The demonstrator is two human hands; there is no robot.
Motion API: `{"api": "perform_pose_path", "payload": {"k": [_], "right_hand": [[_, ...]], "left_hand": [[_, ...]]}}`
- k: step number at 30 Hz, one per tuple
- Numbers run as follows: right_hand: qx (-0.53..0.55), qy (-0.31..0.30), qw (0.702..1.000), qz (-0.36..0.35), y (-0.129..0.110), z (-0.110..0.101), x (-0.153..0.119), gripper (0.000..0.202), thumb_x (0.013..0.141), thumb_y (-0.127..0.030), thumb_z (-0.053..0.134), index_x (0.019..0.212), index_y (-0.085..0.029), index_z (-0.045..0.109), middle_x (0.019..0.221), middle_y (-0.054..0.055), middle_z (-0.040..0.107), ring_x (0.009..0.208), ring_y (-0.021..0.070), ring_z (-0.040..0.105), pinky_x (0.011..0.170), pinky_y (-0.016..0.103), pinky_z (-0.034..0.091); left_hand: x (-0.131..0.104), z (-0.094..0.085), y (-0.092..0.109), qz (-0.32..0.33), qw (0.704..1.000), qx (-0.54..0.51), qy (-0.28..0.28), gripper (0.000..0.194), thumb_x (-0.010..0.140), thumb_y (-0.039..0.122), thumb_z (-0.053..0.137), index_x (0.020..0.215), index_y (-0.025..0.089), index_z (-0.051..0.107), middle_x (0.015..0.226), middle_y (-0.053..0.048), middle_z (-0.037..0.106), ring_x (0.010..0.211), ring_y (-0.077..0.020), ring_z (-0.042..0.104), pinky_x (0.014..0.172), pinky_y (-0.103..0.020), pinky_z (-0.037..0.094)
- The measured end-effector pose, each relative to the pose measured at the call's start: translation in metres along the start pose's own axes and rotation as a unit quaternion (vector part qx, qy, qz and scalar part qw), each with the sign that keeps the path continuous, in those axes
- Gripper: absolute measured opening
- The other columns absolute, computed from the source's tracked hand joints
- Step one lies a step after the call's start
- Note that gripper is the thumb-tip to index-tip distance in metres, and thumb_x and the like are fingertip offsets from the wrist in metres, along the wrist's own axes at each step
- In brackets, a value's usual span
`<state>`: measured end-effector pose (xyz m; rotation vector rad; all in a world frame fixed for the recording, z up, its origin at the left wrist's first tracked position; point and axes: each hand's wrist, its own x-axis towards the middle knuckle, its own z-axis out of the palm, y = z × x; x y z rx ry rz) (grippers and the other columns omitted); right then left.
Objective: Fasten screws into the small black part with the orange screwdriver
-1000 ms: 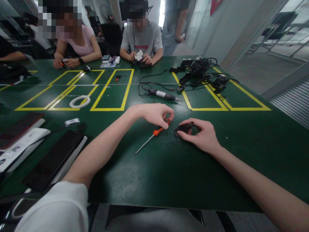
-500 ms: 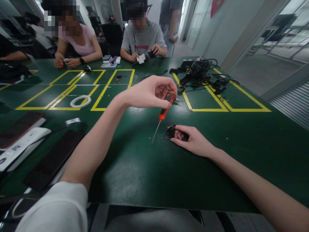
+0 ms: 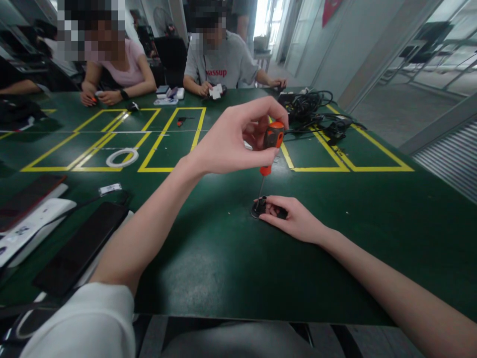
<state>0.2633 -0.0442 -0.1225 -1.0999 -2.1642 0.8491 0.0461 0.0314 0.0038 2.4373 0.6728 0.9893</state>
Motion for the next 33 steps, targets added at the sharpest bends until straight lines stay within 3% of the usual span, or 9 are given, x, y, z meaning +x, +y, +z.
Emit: {"api": "perform_pose_path", "payload": {"k": [3,6,26,33], "right_hand": [[0.002,0.001,1.0,-0.001,0.0,0.0,0.0,0.024,0.097,-0.041,0.065,0.095,-0.017,0.068,0.075,0.002,0.064,0.063,0.0148,0.056,0.061,0.027,0.048],[0.002,0.003,1.0,-0.002,0.001,0.001,0.001,0.023,0.097,-0.04,0.065,0.096,-0.017,0.069,0.075,0.002,0.064,0.063,0.0148,0.056,0.061,0.027,0.048],[0.003,-0.002,1.0,-0.003,0.003,0.001,0.0,0.026,0.097,-0.041,0.065,0.102,-0.016,0.07,0.073,0.001,0.064,0.062,0.0143,0.054,0.061,0.027,0.047],[0.002,0.002,1.0,-0.008,0.004,0.002,0.001,0.02,0.096,-0.037,0.066,0.095,-0.017,0.068,0.073,0.001,0.062,0.062,0.0147,0.055,0.061,0.027,0.047]], "left_hand": [[0.0,0.006,-0.008,0.068,0.997,-0.036,0.006,0.03,0.079,0.021,0.069,0.108,0.022,0.064,0.09,0.0,0.067,0.08,-0.0144,0.069,0.07,-0.026,0.058],[0.0,0.007,-0.009,0.09,0.994,-0.054,-0.002,0.026,0.079,0.018,0.068,0.105,0.02,0.064,0.088,0.0,0.068,0.076,-0.0124,0.067,0.067,-0.024,0.057],[-0.003,0.002,0.0,0.082,0.994,-0.065,-0.025,0.025,0.082,0.022,0.073,0.105,0.019,0.065,0.087,0.0,0.069,0.073,-0.011,0.067,0.067,-0.023,0.058],[-0.003,0.0,0.002,0.087,0.994,-0.061,-0.032,0.024,0.083,0.022,0.075,0.105,0.018,0.064,0.086,0.0,0.07,0.073,-0.0116,0.068,0.067,-0.023,0.058]]}}
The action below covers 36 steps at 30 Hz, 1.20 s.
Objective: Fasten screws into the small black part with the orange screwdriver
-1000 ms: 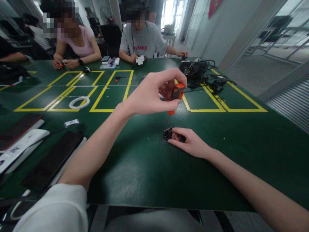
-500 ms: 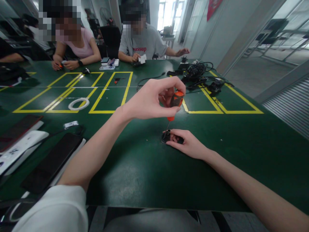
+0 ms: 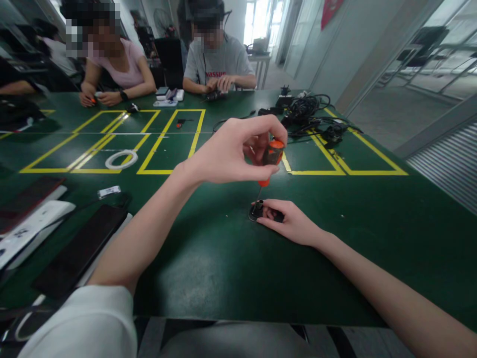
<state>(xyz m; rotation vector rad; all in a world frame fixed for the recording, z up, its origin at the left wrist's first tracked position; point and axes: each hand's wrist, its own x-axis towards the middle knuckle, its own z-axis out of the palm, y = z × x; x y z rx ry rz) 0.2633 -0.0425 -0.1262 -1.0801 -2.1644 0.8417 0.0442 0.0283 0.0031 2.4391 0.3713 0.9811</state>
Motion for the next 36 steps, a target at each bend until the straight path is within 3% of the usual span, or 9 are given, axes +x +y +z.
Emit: {"api": "perform_pose_path", "payload": {"k": [9,15,19,23,27,30,36], "right_hand": [[0.006,-0.009,1.0,0.001,0.0,-0.002,-0.002,0.015,0.092,-0.026,0.061,0.101,-0.016,0.069,0.075,0.001,0.064,0.063,0.0139,0.055,0.062,0.026,0.048],[-0.022,0.032,0.999,-0.024,0.005,-0.006,-0.001,0.043,0.081,-0.009,0.048,0.116,-0.016,0.072,0.085,0.004,0.069,0.07,0.0171,0.061,0.065,0.028,0.05],[-0.03,0.029,0.999,-0.009,0.006,-0.009,0.0,0.044,0.084,-0.009,0.047,0.117,-0.019,0.073,0.098,0.008,0.076,0.078,0.0197,0.067,0.069,0.031,0.053],[-0.012,0.02,1.0,0.013,0.007,-0.009,0.0,0.041,0.085,-0.011,0.047,0.116,-0.018,0.074,0.093,0.007,0.078,0.082,0.0213,0.072,0.07,0.031,0.055],[0.0,0.019,1.0,0.021,0.006,-0.009,-0.002,0.038,0.083,-0.013,0.049,0.112,-0.016,0.075,0.079,0.004,0.076,0.069,0.0192,0.069,0.064,0.03,0.052],[0.047,0.01,0.998,0.046,0.004,-0.009,-0.003,0.041,0.08,-0.014,0.051,0.114,-0.016,0.075,0.073,0.001,0.077,0.067,0.0185,0.071,0.071,0.032,0.054],[0.138,0.057,0.985,0.082,0.004,-0.009,-0.001,0.037,0.077,-0.019,0.054,0.107,-0.016,0.075,0.08,0.004,0.076,0.069,0.0172,0.068,0.068,0.03,0.054]], "left_hand": [[0.002,-0.004,0.012,0.039,0.995,0.092,-0.015,0.019,0.082,0.025,0.073,0.093,0.019,0.058,0.081,0.001,0.061,0.067,-0.0106,0.058,0.059,-0.024,0.048],[0.002,0.002,0.021,0.041,0.986,0.156,-0.028,0.013,0.082,0.021,0.062,0.094,0.02,0.056,0.079,0.002,0.059,0.065,-0.0105,0.052,0.061,-0.025,0.042],[0.002,0.005,0.02,0.025,0.981,0.184,-0.046,0.014,0.086,0.023,0.058,0.099,0.022,0.06,0.073,0.004,0.061,0.06,-0.0116,0.054,0.061,-0.026,0.039],[0.002,0.004,0.019,0.025,0.977,0.202,-0.055,0.008,0.087,0.028,0.057,0.087,0.021,0.061,0.068,0.002,0.061,0.062,-0.0141,0.057,0.061,-0.027,0.039],[0.002,0.002,0.023,0.03,0.978,0.194,-0.065,0.01,0.082,0.023,0.055,0.088,0.019,0.063,0.083,-0.004,0.066,0.072,-0.0173,0.059,0.064,-0.03,0.043],[0.002,0.003,0.025,0.043,0.983,0.166,-0.067,0.016,0.083,0.016,0.051,0.09,0.018,0.065,0.095,-0.007,0.069,0.079,-0.0174,0.062,0.068,-0.03,0.047],[0.002,0.005,0.023,0.042,0.985,0.155,-0.067,0.027,0.089,0.011,0.047,0.103,0.019,0.068,0.095,-0.003,0.074,0.083,-0.0155,0.068,0.075,-0.027,0.05]]}}
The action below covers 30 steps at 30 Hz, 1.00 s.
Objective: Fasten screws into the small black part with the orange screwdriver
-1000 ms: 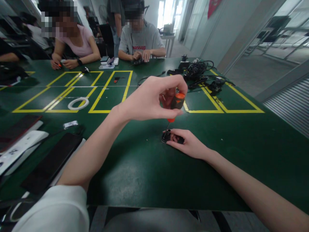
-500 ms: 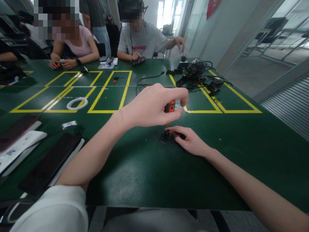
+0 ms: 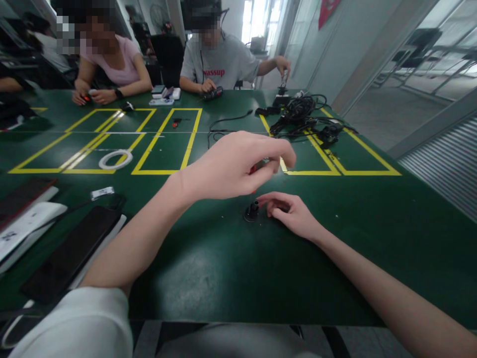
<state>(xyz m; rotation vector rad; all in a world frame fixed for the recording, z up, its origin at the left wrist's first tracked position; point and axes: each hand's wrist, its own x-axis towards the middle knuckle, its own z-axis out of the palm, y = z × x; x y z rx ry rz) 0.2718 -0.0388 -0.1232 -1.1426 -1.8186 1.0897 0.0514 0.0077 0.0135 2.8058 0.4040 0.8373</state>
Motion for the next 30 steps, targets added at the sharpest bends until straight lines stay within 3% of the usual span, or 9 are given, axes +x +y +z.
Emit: {"api": "perform_pose_path", "payload": {"k": [4,10,15,21,25,30], "right_hand": [[-0.026,-0.027,0.999,-0.016,-0.001,0.001,0.001,0.029,0.082,-0.026,0.062,0.106,-0.018,0.075,0.073,0.002,0.071,0.066,0.0164,0.063,0.065,0.029,0.052],[-0.052,-0.039,0.997,-0.028,-0.002,0.002,0.0,0.028,0.09,-0.037,0.068,0.109,-0.019,0.074,0.085,0.004,0.072,0.069,0.0163,0.061,0.065,0.029,0.052],[-0.073,-0.019,0.996,-0.038,0.001,0.003,-0.002,0.023,0.091,-0.039,0.069,0.102,-0.02,0.076,0.074,0.001,0.068,0.064,0.0161,0.058,0.061,0.029,0.049],[-0.086,-0.024,0.995,-0.04,0.0,0.004,-0.005,0.02,0.094,-0.04,0.068,0.096,-0.021,0.073,0.074,0.002,0.068,0.063,0.0175,0.059,0.06,0.029,0.05],[-0.102,-0.022,0.993,-0.05,-0.001,0.003,-0.006,0.023,0.095,-0.044,0.065,0.097,-0.022,0.074,0.073,0.003,0.067,0.065,0.0192,0.059,0.06,0.03,0.05],[-0.094,-0.037,0.994,-0.05,-0.002,0.002,-0.007,0.017,0.094,-0.037,0.067,0.099,-0.022,0.074,0.077,0.003,0.069,0.066,0.0188,0.061,0.061,0.03,0.051]], "left_hand": [[-0.001,-0.002,0.001,-0.017,0.999,0.034,-0.026,0.034,0.083,0.015,0.054,0.114,0.019,0.067,0.092,-0.003,0.074,0.077,-0.0164,0.067,0.07,-0.027,0.049],[-0.002,-0.002,0.004,-0.006,0.996,0.086,-0.018,0.03,0.088,0.013,0.05,0.111,0.02,0.068,0.107,-0.006,0.074,0.092,-0.0193,0.069,0.073,-0.028,0.05],[-0.002,0.001,0.008,-0.002,0.995,0.099,-0.021,0.033,0.089,0.016,0.053,0.117,0.024,0.066,0.101,-0.003,0.073,0.093,-0.021,0.068,0.078,-0.031,0.051],[-0.002,0.002,0.017,-0.02,0.991,0.131,-0.032,0.053,0.091,0.012,0.052,0.141,0.029,0.056,0.116,-0.005,0.068,0.091,-0.0192,0.067,0.073,-0.03,0.05],[-0.001,0.0,0.019,-0.002,0.989,0.142,-0.045,0.043,0.093,0.018,0.055,0.135,0.029,0.06,0.115,-0.006,0.068,0.098,-0.022,0.067,0.078,-0.032,0.053],[-0.001,-0.002,0.021,-0.025,0.988,0.142,-0.05,0.047,0.095,0.016,0.054,0.139,0.032,0.056,0.112,-0.003,0.069,0.093,-0.0195,0.068,0.072,-0.029,0.052]]}}
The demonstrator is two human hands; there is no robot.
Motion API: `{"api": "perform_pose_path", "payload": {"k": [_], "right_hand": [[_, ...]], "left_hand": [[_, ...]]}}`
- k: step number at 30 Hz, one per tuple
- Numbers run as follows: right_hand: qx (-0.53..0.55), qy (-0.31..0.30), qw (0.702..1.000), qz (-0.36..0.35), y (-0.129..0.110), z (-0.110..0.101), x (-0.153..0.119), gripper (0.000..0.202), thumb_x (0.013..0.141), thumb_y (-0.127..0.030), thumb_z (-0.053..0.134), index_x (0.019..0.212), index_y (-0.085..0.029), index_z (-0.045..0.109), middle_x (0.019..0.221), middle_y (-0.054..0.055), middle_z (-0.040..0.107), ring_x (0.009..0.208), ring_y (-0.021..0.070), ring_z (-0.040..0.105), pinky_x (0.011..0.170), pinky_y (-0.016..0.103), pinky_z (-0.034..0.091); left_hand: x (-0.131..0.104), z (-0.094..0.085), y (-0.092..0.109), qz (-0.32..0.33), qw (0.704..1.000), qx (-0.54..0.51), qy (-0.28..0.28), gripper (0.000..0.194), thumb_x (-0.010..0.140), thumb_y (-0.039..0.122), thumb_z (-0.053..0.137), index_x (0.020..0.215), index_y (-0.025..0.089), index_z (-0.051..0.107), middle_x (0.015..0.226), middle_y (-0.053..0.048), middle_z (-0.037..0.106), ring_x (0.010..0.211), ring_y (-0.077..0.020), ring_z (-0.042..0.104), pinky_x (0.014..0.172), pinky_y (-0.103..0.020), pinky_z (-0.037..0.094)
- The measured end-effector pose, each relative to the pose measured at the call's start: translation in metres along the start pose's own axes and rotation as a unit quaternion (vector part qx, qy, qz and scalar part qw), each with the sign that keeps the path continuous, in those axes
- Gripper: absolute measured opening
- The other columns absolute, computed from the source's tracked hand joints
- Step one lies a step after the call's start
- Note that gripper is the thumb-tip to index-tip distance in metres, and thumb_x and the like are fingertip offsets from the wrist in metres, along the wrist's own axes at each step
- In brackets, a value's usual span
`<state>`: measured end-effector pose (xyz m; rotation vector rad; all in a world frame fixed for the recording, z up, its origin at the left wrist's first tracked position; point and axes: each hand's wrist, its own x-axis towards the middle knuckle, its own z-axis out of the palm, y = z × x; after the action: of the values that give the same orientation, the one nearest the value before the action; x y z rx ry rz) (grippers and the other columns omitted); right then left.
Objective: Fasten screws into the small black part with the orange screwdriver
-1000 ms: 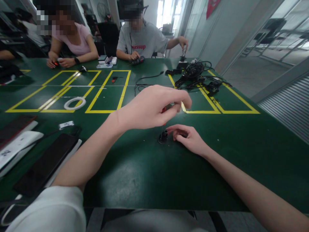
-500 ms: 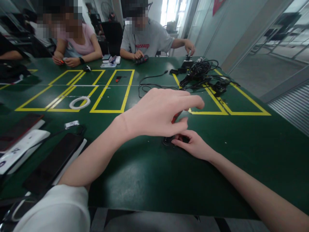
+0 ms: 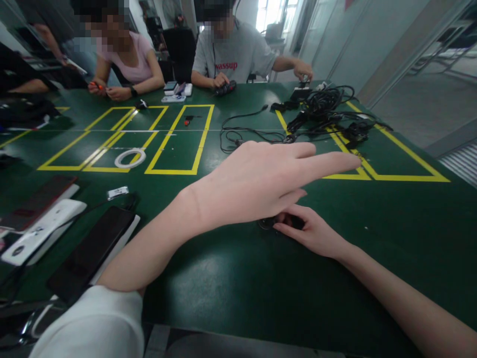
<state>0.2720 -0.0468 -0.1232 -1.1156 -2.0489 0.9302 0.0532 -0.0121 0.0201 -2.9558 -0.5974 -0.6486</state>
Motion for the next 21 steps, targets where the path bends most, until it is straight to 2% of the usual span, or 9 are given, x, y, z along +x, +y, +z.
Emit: {"api": "perform_pose_path", "payload": {"k": [5,9,12,15,19,21], "right_hand": [[0.027,-0.009,1.0,-0.002,-0.002,0.001,0.001,0.015,0.093,-0.035,0.065,0.099,-0.023,0.072,0.084,0.004,0.072,0.071,0.0201,0.064,0.065,0.032,0.053],[0.036,-0.003,0.999,0.004,-0.003,0.006,0.003,0.01,0.092,-0.03,0.067,0.097,-0.022,0.07,0.082,0.003,0.07,0.068,0.0175,0.062,0.063,0.029,0.05],[0.061,-0.01,0.998,-0.006,-0.004,0.009,0.004,0.013,0.094,-0.03,0.066,0.103,-0.021,0.07,0.089,0.004,0.071,0.072,0.017,0.063,0.066,0.029,0.051],[0.077,-0.025,0.997,-0.002,-0.004,0.011,0.004,0.018,0.094,-0.03,0.067,0.108,-0.019,0.069,0.098,0.005,0.072,0.075,0.0161,0.063,0.068,0.029,0.051],[0.069,-0.016,0.997,0.002,-0.002,0.012,0.003,0.017,0.095,-0.03,0.067,0.108,-0.02,0.07,0.089,0.003,0.07,0.071,0.0153,0.061,0.064,0.028,0.048],[0.074,-0.016,0.997,0.001,0.0,0.013,0.004,0.018,0.095,-0.031,0.067,0.108,-0.02,0.071,0.091,0.003,0.071,0.074,0.016,0.062,0.065,0.028,0.048]], "left_hand": [[-0.001,-0.001,0.002,0.027,1.0,-0.011,-0.008,0.045,0.094,0.016,0.054,0.136,0.029,0.06,0.125,-0.006,0.067,0.102,-0.0205,0.068,0.075,-0.029,0.053],[-0.003,-0.004,0.003,-0.011,1.0,0.022,-0.012,0.048,0.096,0.017,0.051,0.141,0.031,0.056,0.115,-0.004,0.07,0.096,-0.018,0.068,0.069,-0.025,0.049],[-0.006,-0.01,0.004,-0.014,0.999,0.01,-0.029,0.045,0.095,0.019,0.053,0.139,0.027,0.059,0.112,-0.005,0.071,0.096,-0.0184,0.068,0.072,-0.025,0.05],[-0.009,-0.014,0.006,0.008,0.999,-0.003,-0.043,0.044,0.094,0.016,0.051,0.135,0.026,0.063,0.119,-0.008,0.07,0.101,-0.0207,0.068,0.081,-0.028,0.053],[-0.01,-0.015,0.009,-0.005,0.999,0.005,-0.049,0.044,0.097,0.016,0.05,0.139,0.026,0.06,0.116,-0.007,0.07,0.093,-0.0175,0.069,0.077,-0.026,0.052],[-0.01,-0.015,0.011,-0.011,0.999,-0.002,-0.051,0.046,0.097,0.017,0.051,0.141,0.026,0.058,0.116,-0.006,0.07,0.093,-0.0169,0.069,0.078,-0.025,0.053]]}}
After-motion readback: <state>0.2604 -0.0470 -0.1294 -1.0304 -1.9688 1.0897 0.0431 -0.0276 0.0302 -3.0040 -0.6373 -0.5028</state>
